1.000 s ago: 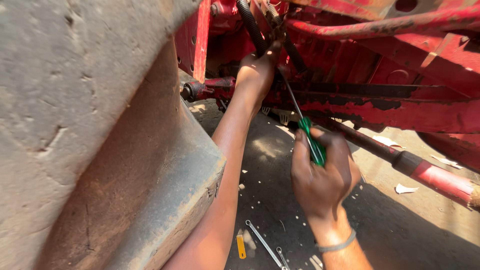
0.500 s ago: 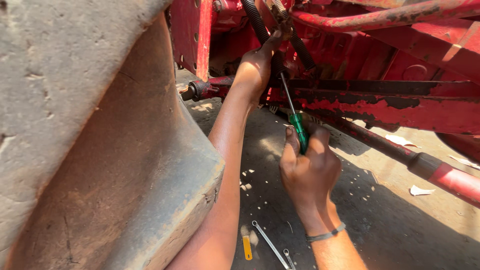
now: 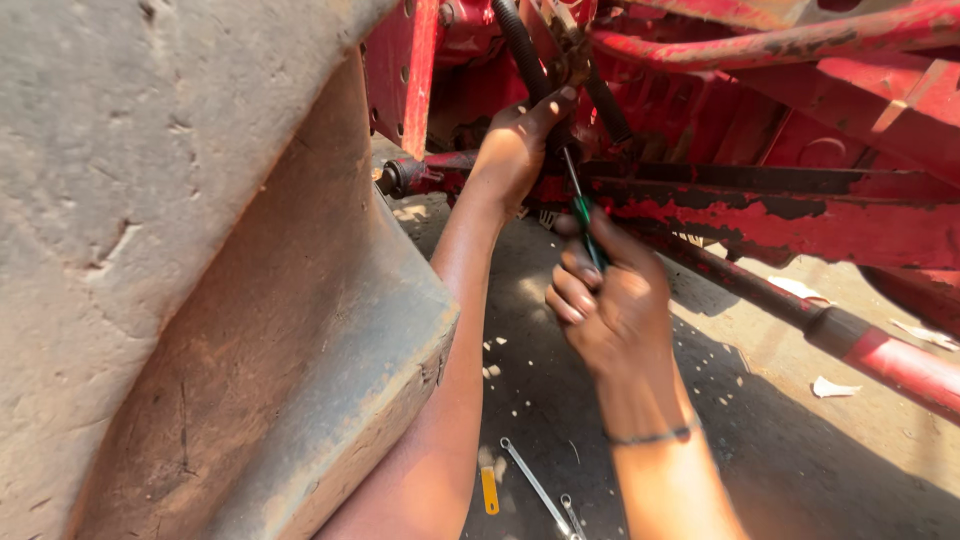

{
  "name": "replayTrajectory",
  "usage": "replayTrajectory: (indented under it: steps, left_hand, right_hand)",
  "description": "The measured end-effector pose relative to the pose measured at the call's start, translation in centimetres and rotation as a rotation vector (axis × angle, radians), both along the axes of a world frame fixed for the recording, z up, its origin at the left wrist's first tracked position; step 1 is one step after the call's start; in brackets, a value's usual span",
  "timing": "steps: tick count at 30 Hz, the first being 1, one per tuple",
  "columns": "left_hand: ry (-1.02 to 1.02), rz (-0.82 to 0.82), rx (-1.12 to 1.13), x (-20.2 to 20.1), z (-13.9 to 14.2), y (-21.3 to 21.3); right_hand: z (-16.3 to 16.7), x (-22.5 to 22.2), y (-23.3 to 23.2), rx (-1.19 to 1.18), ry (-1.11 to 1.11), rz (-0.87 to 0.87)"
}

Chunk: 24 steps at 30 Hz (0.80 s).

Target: The person uses a green screwdriver to work on a red mechanical component of a vehicle, likely a tractor. They hold the part steady with their left hand while turning the screwdriver with their right hand.

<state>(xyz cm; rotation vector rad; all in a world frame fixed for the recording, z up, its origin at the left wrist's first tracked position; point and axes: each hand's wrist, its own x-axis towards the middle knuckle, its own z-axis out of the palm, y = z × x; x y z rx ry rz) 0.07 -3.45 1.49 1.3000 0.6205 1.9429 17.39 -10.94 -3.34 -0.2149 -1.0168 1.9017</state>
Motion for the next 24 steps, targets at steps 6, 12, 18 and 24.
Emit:
replayTrajectory:
  steps: [6,12,18,24]
  left_hand:
    - [-0.031,-0.071,0.069,-0.3,-0.7,0.7]
    - [-0.155,-0.287,0.132,-0.8,-1.0,1.7]
    - [-0.105,-0.103,0.025,-1.9,-0.9,0.9]
    - [-0.115,-0.147,0.075,-1.1,0.5,-0.3]
  right_hand:
    - [-0.3,-1.4,-1.7,0.931,-0.647,-1.030]
    - [-0.2,0.1,-3.9,1.322,-1.025,-1.556]
    - [-1.8,-0.9,-2.7,1.214,-0.924,-1.466]
    - [-1.3,0.2,-0.8,0.237,-0.333,-0.314]
